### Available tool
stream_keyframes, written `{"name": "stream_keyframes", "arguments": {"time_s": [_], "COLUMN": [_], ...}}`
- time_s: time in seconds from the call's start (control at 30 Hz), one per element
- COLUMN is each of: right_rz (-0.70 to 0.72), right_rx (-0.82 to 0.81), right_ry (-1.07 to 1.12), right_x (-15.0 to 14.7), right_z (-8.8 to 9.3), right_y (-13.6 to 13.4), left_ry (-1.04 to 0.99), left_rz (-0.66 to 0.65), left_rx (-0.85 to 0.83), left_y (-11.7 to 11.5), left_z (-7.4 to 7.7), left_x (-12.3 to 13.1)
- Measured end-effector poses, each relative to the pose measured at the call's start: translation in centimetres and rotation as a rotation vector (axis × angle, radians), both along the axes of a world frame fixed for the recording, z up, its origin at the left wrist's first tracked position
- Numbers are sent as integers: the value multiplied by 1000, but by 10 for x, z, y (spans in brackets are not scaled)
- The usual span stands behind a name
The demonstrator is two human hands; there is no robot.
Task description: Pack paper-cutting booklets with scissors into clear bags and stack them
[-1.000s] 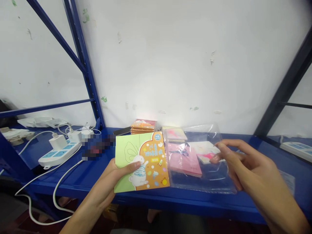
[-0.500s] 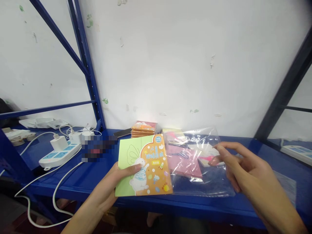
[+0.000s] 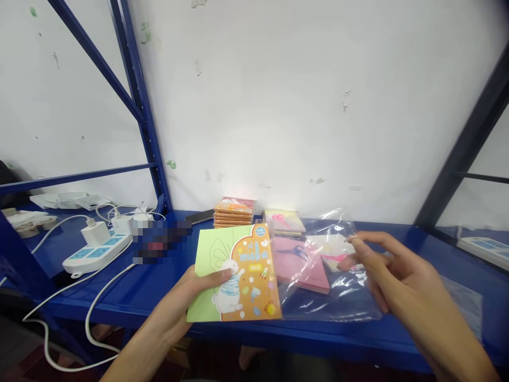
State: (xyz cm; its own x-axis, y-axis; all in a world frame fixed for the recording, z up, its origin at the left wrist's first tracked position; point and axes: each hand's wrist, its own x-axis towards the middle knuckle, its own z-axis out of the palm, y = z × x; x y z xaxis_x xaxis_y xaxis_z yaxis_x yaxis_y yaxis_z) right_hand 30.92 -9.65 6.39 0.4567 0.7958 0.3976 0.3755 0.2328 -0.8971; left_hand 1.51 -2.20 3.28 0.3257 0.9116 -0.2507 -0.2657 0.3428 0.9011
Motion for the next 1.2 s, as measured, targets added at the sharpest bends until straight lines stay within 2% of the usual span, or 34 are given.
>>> {"name": "stream_keyframes", "arguments": {"time_s": [0.23, 0.47, 0.63, 0.83, 1.0, 1.2], "right_rz": [29, -23, -19, 55, 102, 59], "right_rx": [28, 0, -57, -189, -123, -40], "right_ry": [-47, -14, -10, -43, -8, -13], "right_x": [8, -5, -5, -1, -6, -6], "right_z": [-4, 1, 2, 2, 3, 4], "right_y": [1, -1, -2, -2, -1, -6], "left_ry": [1, 22, 15, 12, 19, 29], "left_rz": [2, -10, -6, -42, -50, -34], "left_rx": [7, 1, -18, -16, -10, -18], "left_y": [0, 2, 3, 1, -2, -5], "left_z": [-1, -5, -6, -5, -3, 0], "left_x": [1, 1, 2, 3, 4, 6]}}
